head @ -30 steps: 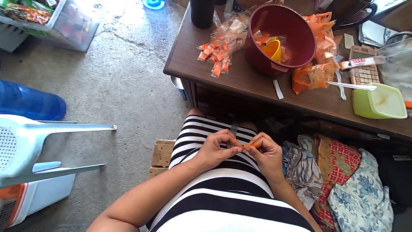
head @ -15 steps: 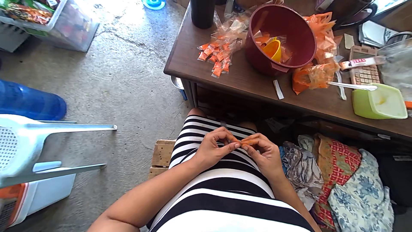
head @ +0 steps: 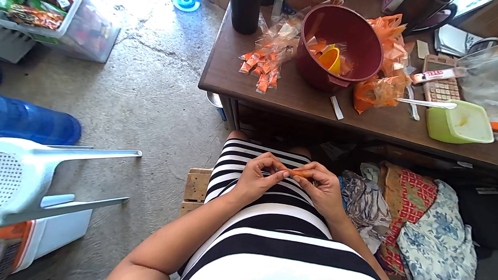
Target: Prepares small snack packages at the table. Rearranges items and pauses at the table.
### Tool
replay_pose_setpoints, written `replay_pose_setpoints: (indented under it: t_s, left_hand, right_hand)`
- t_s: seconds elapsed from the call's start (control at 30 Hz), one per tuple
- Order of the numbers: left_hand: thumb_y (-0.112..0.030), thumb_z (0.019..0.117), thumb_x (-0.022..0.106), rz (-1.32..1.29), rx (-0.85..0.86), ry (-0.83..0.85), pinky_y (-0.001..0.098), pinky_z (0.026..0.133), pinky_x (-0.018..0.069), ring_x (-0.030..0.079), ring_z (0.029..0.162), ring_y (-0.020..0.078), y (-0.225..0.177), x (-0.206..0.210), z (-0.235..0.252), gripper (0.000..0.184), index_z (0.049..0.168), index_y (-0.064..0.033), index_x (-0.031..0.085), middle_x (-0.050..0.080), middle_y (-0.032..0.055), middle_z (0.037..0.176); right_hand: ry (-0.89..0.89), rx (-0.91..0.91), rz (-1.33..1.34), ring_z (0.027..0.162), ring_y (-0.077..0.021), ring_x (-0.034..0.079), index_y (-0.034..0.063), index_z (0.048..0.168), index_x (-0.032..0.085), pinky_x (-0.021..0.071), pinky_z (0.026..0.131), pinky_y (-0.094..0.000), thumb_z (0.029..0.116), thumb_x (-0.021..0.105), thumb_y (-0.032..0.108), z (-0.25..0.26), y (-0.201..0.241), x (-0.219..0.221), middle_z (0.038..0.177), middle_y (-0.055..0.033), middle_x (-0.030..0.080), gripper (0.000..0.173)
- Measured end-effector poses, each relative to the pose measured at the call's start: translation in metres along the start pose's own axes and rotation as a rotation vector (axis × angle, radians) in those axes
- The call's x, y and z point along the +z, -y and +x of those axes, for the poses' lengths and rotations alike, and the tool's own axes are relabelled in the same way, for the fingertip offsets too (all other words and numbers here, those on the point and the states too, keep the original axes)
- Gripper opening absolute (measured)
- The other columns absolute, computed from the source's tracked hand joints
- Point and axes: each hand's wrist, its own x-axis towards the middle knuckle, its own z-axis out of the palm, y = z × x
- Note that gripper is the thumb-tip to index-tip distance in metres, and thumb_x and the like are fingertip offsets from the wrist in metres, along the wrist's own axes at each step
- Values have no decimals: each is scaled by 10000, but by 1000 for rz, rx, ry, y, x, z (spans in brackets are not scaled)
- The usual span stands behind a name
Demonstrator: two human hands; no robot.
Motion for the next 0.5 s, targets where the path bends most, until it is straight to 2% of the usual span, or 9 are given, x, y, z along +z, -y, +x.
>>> replay_pose_setpoints:
  t_s: [0.13,0.2,0.3,0.33,0.5]
  left_hand:
    - [-132,923,731,7,-49,10,152,784,519,611,854,-29,1,-1,1,94,938,-39,738,670,-57,932]
    - [-138,921,736,4,-52,24,154,778,518,610,850,-23,2,-1,1,99,935,-41,737,670,-53,927]
    - [-142,928,729,5,-48,28,156,781,521,613,857,-21,3,0,1,108,939,-35,735,670,-48,927]
    - [-138,928,727,4,-41,23,155,779,521,614,859,-21,2,0,1,107,938,-32,736,672,-48,929]
    - [-119,924,728,17,-22,-21,152,775,522,612,849,-26,2,0,0,88,932,-32,737,673,-50,931]
  right_hand:
    - [-58,25,25,755,44,610,75,867,773,521,657,-100,846,812,111,0,-6,0,929,49,700,57]
    - [-81,26,27,763,47,606,120,817,747,514,663,-98,840,828,162,0,-7,0,883,81,682,95]
    - [-74,12,40,864,17,656,91,892,782,558,745,-127,910,761,127,1,-5,0,997,44,722,45]
    - [-52,17,46,885,14,661,67,930,788,561,755,-130,937,725,113,1,-5,0,1041,24,726,78]
    - [18,59,33,832,43,612,-9,1057,755,527,703,-109,987,644,126,1,-2,1,1127,-19,690,188]
